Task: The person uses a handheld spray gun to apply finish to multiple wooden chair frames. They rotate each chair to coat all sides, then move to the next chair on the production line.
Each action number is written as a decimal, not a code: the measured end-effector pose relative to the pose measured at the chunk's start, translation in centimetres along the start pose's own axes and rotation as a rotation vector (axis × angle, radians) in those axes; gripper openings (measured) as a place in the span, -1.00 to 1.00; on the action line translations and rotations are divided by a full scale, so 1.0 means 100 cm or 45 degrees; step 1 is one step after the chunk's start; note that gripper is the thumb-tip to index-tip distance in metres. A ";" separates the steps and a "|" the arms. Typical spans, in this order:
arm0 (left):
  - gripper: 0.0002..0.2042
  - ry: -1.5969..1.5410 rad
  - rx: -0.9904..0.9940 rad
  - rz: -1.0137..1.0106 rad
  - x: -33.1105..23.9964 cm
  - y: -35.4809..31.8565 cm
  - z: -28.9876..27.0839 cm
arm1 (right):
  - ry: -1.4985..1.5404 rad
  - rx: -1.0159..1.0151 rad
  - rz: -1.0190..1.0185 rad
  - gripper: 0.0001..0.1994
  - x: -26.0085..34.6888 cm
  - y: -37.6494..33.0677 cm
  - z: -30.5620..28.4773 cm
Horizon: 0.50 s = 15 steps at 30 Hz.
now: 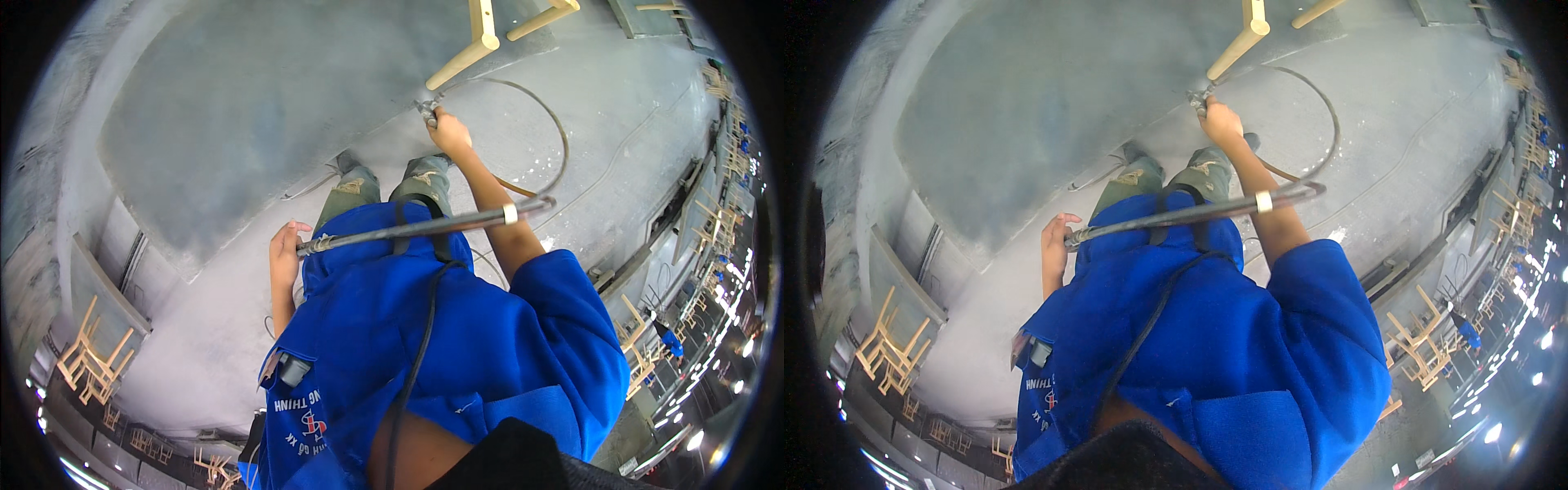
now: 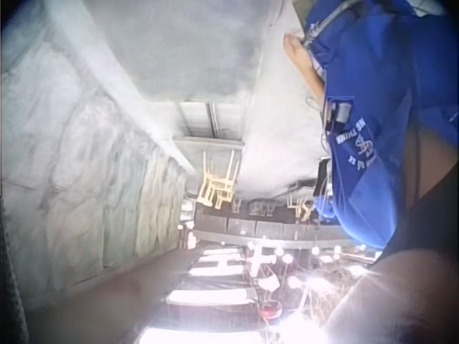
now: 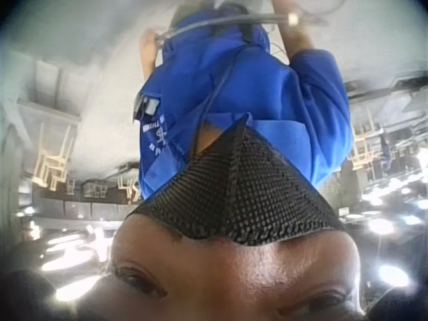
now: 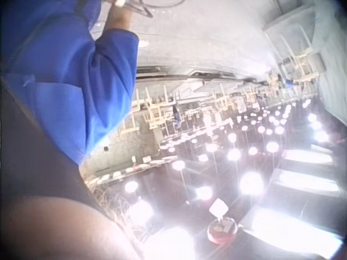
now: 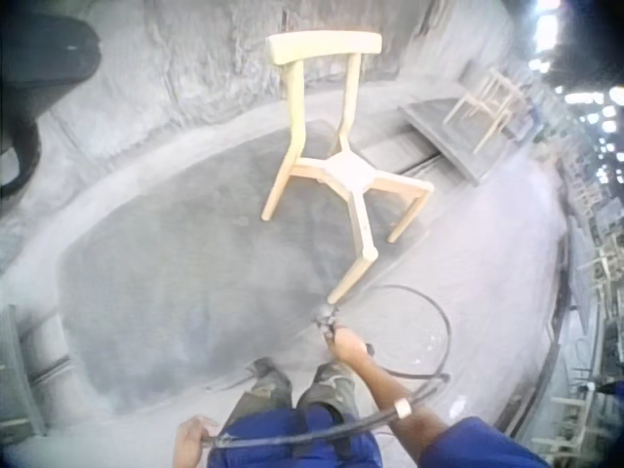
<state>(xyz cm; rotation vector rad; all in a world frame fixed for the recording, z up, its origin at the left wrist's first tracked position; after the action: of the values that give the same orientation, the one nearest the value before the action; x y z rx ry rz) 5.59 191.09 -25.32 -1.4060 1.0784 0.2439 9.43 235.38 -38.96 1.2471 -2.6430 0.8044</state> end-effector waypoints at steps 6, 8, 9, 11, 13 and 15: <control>-0.56 -0.058 0.089 0.114 -0.001 0.049 0.007 | -0.094 -0.335 -0.216 -0.64 0.037 -0.085 -0.134; -0.58 -0.071 0.163 0.136 -0.010 0.062 0.031 | -0.128 -0.472 -0.255 -0.61 0.042 -0.115 -0.178; -0.58 -0.070 0.198 0.174 -0.017 0.066 0.042 | -0.149 -0.527 -0.275 -0.58 0.044 -0.127 -0.199; -0.60 -0.033 0.259 0.190 -0.027 0.071 0.057 | -0.197 -0.641 -0.291 -0.55 0.046 -0.142 -0.236; -0.60 -0.060 0.297 0.258 -0.038 0.071 0.074 | -0.229 -0.770 -0.269 -0.56 0.038 -0.148 -0.269; -0.59 -0.032 0.301 0.292 -0.042 0.069 0.086 | -0.254 -0.903 -0.265 -0.57 0.023 -0.145 -0.298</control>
<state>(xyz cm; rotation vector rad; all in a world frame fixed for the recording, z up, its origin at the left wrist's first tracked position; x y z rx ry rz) 2.36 201.95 -28.55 -1.0671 1.2069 0.2881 15.08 241.37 -6.78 1.3790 -2.4992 -0.2927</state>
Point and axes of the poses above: each hand's wrist, its own y-axis towards the middle knuckle, its own z-axis out of the palm, x = y × z, the point moved 7 cm from there along y, towards the middle knuckle, and after that the axes turned 4 degrees about -x, right-handed, at the moved point
